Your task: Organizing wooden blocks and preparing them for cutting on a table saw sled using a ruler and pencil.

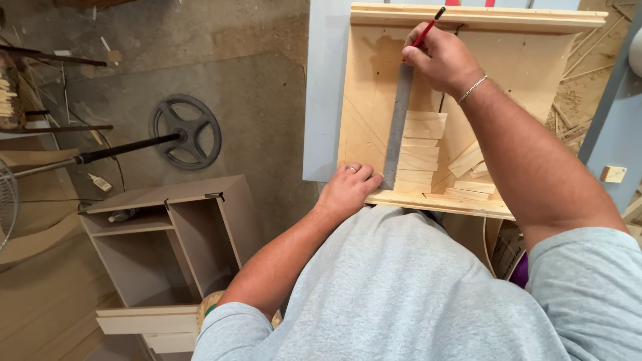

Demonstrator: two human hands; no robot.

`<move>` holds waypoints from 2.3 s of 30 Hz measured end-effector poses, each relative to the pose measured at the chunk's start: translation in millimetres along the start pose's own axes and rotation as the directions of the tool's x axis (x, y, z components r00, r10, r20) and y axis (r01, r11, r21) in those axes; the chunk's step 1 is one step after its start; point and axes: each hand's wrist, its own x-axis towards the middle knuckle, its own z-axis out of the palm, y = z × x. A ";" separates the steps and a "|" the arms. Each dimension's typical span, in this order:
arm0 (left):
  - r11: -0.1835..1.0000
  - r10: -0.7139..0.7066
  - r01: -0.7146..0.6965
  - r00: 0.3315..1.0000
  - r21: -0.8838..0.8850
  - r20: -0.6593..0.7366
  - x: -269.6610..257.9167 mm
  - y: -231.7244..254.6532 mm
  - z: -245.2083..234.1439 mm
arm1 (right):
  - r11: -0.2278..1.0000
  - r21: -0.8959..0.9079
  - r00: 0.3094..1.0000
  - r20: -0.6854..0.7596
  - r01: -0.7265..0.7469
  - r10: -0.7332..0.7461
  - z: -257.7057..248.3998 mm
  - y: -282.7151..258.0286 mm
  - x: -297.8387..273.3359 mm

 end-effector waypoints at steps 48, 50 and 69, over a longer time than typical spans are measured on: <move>0.999 -0.031 0.032 0.999 -0.040 0.016 0.3 2.3 -11.7 | 0.971 -0.157 0.971 -0.126 0.181 -0.201 25.3 41.5 14.0; 0.999 -0.031 0.031 0.999 -0.026 0.014 0.8 2.3 -11.8 | 0.964 -0.191 0.969 -0.127 0.184 -0.211 24.9 45.4 14.6; 0.999 -0.034 0.034 0.999 -0.032 0.019 0.3 1.8 -8.5 | 0.958 -0.182 0.949 -0.185 0.223 -0.256 22.8 41.0 2.4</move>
